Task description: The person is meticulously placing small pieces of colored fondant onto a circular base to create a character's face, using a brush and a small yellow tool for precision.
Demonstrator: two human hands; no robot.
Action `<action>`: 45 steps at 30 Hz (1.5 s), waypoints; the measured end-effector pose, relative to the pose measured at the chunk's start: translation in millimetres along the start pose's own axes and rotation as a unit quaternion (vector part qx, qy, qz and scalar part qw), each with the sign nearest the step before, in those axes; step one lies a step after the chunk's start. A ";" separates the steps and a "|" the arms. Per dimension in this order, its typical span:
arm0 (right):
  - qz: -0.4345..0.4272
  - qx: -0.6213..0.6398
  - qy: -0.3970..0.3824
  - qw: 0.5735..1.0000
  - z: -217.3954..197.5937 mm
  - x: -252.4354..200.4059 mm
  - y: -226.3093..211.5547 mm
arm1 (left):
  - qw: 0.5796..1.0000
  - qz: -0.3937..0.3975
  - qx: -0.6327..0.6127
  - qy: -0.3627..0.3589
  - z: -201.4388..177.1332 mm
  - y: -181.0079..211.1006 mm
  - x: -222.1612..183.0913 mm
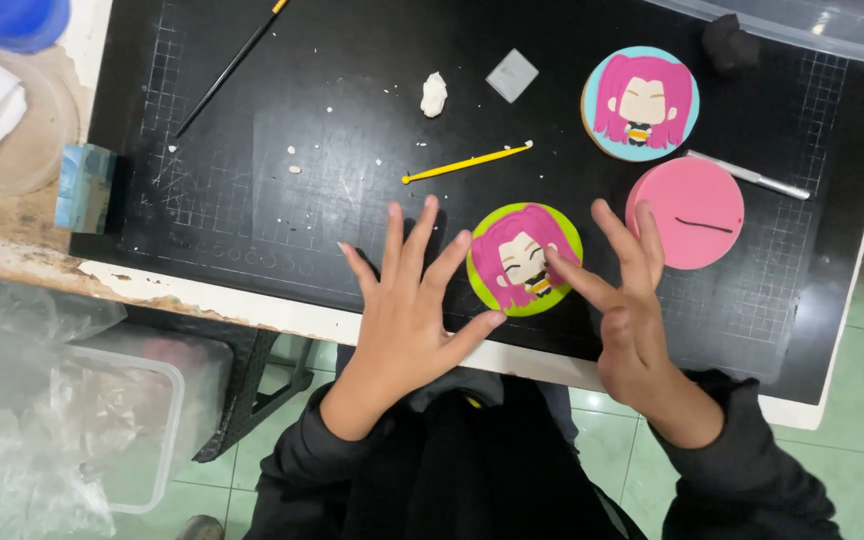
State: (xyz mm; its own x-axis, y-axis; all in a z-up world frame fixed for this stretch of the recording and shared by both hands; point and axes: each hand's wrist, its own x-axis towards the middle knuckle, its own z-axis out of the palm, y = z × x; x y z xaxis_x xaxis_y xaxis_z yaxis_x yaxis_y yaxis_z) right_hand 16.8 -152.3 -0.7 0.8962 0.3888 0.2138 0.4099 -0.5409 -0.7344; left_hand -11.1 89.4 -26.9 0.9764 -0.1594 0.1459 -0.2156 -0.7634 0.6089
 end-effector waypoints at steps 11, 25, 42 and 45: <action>-0.038 -0.174 -0.027 0.984 26.4 -14.2 13.1 | 0.979 0.038 -0.022 0.198 41.7 -28.6 -13.7; -0.051 -0.245 -0.023 0.968 31.0 -16.7 18.9 | 0.975 0.036 -0.055 0.211 45.0 -31.4 -16.3; -0.044 -0.318 0.006 0.947 38.0 -26.8 30.8 | 0.971 0.043 -0.064 0.226 44.4 -31.9 -16.5; -0.047 -0.321 0.007 0.946 38.3 -27.9 31.6 | 0.972 0.045 -0.062 0.223 45.7 -33.2 -17.3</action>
State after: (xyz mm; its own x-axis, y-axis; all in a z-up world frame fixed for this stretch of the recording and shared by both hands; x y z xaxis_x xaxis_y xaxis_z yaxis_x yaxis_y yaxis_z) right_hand -1.8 -151.8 -54.5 0.8510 0.4502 0.2703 0.5026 -0.8475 -0.1709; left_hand -20.1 88.9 -85.3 0.8556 0.0866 0.5104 -0.3278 -0.6726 0.6635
